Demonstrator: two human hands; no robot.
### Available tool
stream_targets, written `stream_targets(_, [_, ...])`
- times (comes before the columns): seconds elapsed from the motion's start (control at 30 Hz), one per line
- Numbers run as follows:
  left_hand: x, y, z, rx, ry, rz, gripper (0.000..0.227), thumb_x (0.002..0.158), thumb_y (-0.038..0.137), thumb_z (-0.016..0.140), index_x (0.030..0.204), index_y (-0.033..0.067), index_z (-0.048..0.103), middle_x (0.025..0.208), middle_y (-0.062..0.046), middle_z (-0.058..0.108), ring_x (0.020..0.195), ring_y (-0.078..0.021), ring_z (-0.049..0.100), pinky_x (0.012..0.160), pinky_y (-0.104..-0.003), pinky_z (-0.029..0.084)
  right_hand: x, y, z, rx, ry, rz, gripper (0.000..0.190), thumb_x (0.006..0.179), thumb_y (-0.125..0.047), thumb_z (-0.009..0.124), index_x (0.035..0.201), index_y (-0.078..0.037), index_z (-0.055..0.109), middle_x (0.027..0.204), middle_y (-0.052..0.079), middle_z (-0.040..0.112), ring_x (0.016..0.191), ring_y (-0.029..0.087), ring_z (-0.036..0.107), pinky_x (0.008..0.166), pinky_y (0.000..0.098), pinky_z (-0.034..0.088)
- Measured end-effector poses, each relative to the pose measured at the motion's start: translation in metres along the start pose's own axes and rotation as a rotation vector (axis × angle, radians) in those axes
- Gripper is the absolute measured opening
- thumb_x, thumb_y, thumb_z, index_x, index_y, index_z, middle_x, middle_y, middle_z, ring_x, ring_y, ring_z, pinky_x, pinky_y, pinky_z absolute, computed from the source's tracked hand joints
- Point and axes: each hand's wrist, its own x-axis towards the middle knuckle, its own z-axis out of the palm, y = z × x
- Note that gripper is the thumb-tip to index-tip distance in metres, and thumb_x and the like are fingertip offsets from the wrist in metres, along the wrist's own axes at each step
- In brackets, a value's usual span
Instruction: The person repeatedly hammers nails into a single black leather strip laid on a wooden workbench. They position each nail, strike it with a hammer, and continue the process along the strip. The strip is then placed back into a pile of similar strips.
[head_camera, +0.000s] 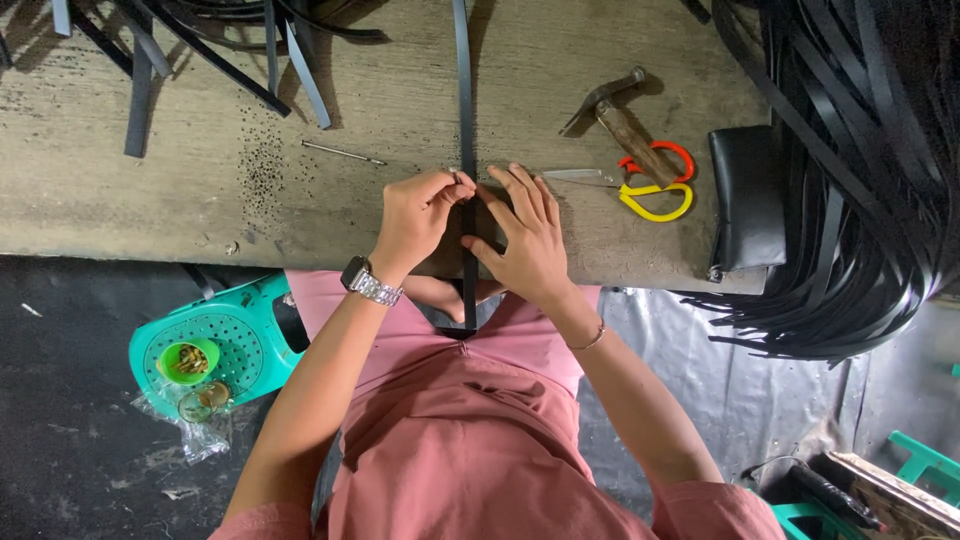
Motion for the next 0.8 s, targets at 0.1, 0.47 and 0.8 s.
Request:
stream_targets(0.1, [0.001,0.006,0.001,0.066,0.004,0.073,0.010,0.094,0.005,0.078,0.085,0.0073,0.075,0.074,-0.009,0.074,0.073,-0.0314,0.074,0.067,-0.031,0.058,-0.001,0.002,0.003,-0.002,0.024,-0.009,0.059,0.091,-0.049,0.075,0.133,-0.010,0.066,0.151,0.009,0.050,0.147,0.032,0.040,0.122,0.0509,0.027])
stream_targets(0.47, [0.005,0.015,-0.003,0.088,-0.082,0.305,0.019,0.095,-0.010,0.067,0.078,-0.0024,0.067,0.081,-0.009,0.074,0.087,-0.0256,0.075,0.079,-0.029,0.059,0.009,0.149,-0.052,-0.603,0.128,0.285,0.039,0.100,-0.042,0.070,0.123,-0.011,0.070,0.115,0.009,0.062,0.123,0.031,0.052,0.100,0.0491,0.036])
stream_targets(0.8, [-0.009,-0.023,0.007,0.014,-0.158,0.244,0.017,0.097,-0.006,0.064,0.083,0.0025,0.069,0.090,-0.007,0.076,0.095,-0.0290,0.073,0.080,-0.036,0.060,0.012,0.074,-0.100,-0.091,0.019,0.296,0.041,0.100,-0.035,0.069,0.111,0.005,0.065,0.086,0.030,0.066,0.088,0.055,0.066,0.072,0.0595,0.049])
